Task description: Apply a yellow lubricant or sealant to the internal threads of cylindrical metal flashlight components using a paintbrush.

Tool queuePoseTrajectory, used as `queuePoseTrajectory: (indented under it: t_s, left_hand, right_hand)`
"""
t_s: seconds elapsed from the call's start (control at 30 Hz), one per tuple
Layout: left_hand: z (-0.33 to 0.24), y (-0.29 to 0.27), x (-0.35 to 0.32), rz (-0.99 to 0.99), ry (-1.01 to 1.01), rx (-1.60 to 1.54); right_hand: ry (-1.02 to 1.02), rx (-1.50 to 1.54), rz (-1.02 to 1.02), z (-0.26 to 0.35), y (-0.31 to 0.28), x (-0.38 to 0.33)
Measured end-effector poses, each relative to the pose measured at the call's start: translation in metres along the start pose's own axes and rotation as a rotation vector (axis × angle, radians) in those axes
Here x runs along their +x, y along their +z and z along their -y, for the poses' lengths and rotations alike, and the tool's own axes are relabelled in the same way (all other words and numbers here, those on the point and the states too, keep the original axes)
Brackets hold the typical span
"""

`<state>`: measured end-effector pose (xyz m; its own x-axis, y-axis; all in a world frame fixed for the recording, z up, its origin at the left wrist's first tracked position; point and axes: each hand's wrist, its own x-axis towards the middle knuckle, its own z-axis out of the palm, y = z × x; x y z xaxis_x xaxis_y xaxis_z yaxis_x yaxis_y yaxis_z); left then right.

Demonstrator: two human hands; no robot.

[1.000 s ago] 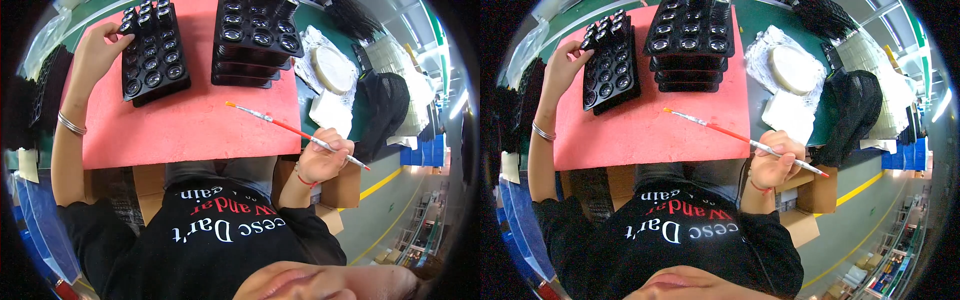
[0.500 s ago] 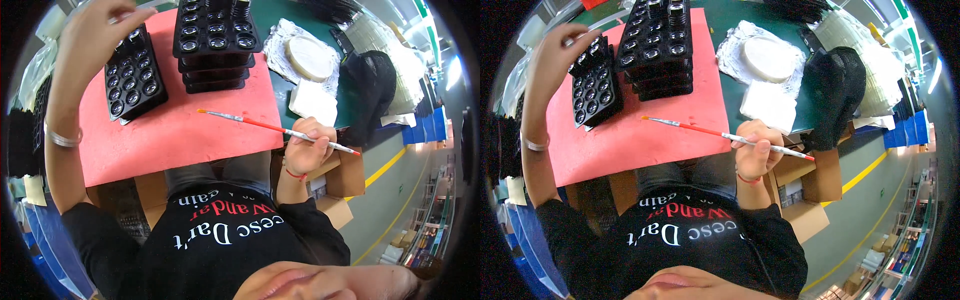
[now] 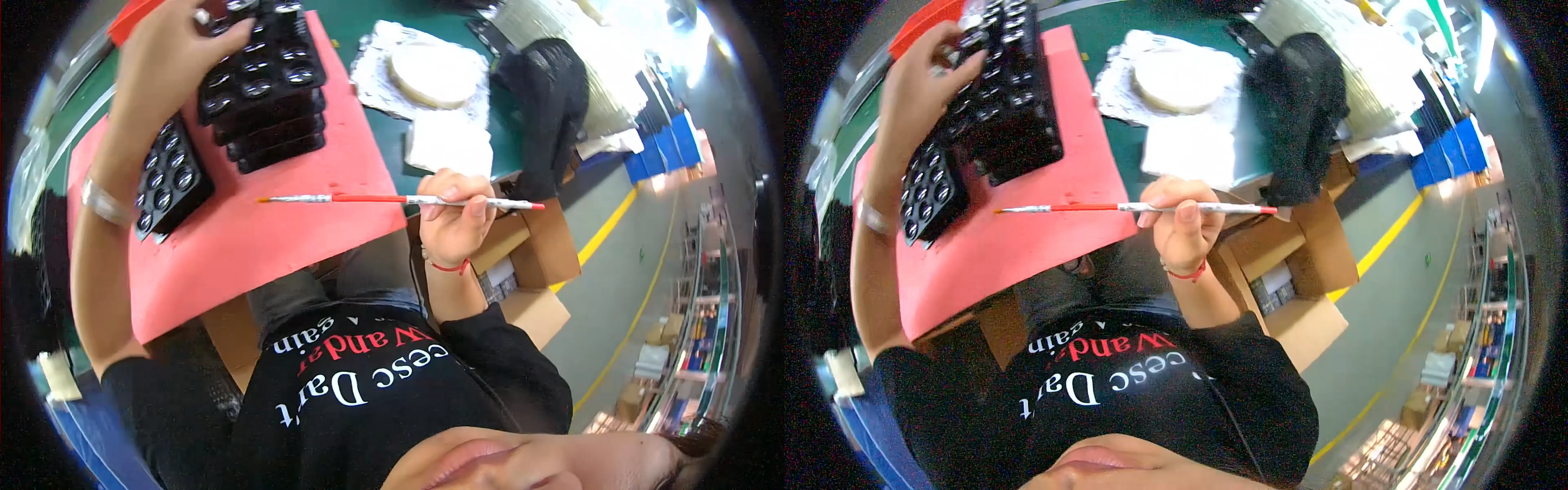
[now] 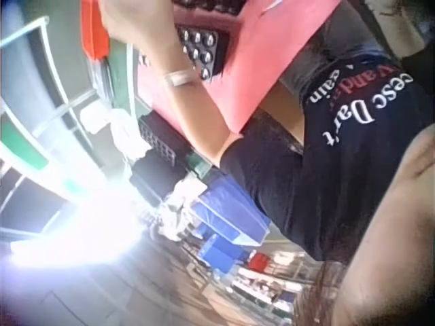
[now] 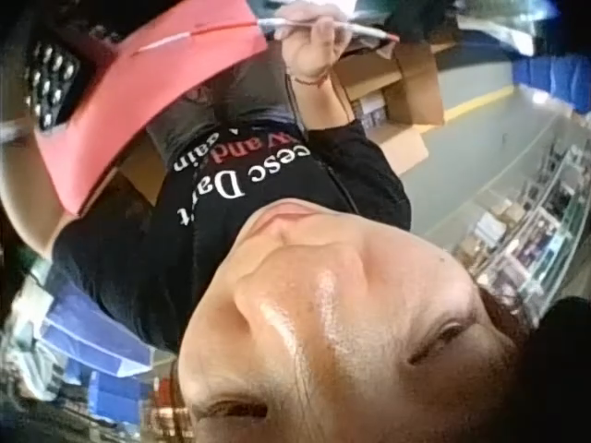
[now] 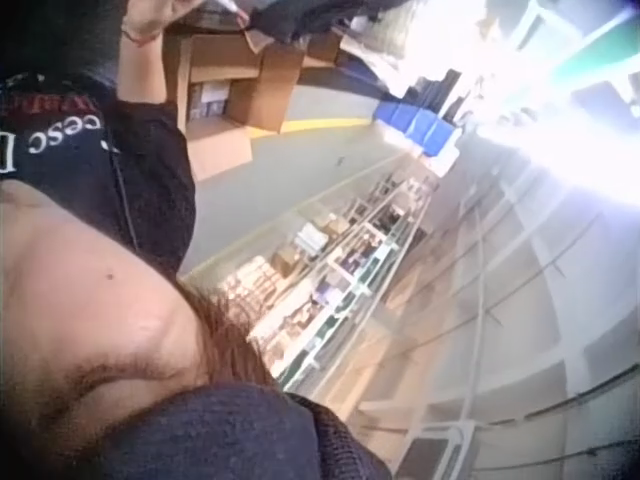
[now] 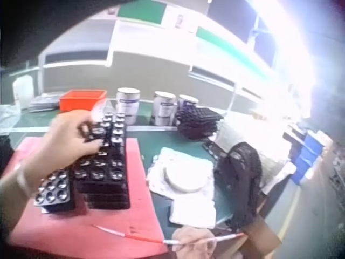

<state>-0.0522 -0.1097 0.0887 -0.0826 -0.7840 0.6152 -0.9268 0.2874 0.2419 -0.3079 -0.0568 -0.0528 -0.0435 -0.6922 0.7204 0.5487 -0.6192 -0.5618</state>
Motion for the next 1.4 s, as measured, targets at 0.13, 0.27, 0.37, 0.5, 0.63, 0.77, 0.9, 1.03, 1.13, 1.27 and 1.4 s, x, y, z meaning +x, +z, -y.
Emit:
queuePoseTrajectory:
  t_s: [0.13,0.27,0.37,0.5,0.63,0.77,0.9,1.03,1.13,1.27,1.4]
  left_hand:
    - [-0.035,-0.024,-0.05,0.08,-0.091,-0.364]
    - [-0.045,-0.024,-0.121,0.151,0.019,-0.42]
    - [-0.038,-0.016,-0.161,0.207,-0.223,-0.4]
    - [-0.03,0.001,-0.183,0.155,-0.5,-0.501]
    - [-0.034,0.001,-0.18,0.008,-0.556,-0.626]
    - [-0.032,0.003,-0.179,0.111,-0.487,-0.517]
    - [-0.032,-0.003,-0.178,0.092,-0.496,-0.523]
    - [-0.031,-0.003,-0.182,0.062,-0.666,-0.636]
    - [-0.029,-0.003,-0.177,0.041,-0.731,-0.672]
    - [-0.027,-0.006,-0.168,0.063,-0.812,-0.784]
    - [-0.023,-0.007,-0.175,0.018,-0.801,-0.797]
  right_hand:
    - [-0.159,0.021,-0.159,0.031,-0.037,0.01]
    - [-0.408,-0.486,-0.361,0.059,-0.082,0.036]
    - [-0.346,-0.942,-0.38,0.06,-0.077,0.058]
    - [-0.216,-1.074,-0.195,0.056,-0.075,0.069]
    - [-0.149,-1.037,-0.161,0.048,-0.073,0.074]
    - [-0.11,-1.097,-0.146,0.045,-0.075,0.069]
    - [-0.093,-0.943,-0.258,0.044,-0.08,0.068]
    - [-0.166,-0.288,-0.535,0.04,-0.086,0.069]
    - [-0.027,0.128,-0.392,0.039,-0.068,0.054]
    - [0.057,0.115,-0.105,0.023,-0.017,0.023]
    - [0.114,0.04,0.009,-0.001,0.009,0.002]
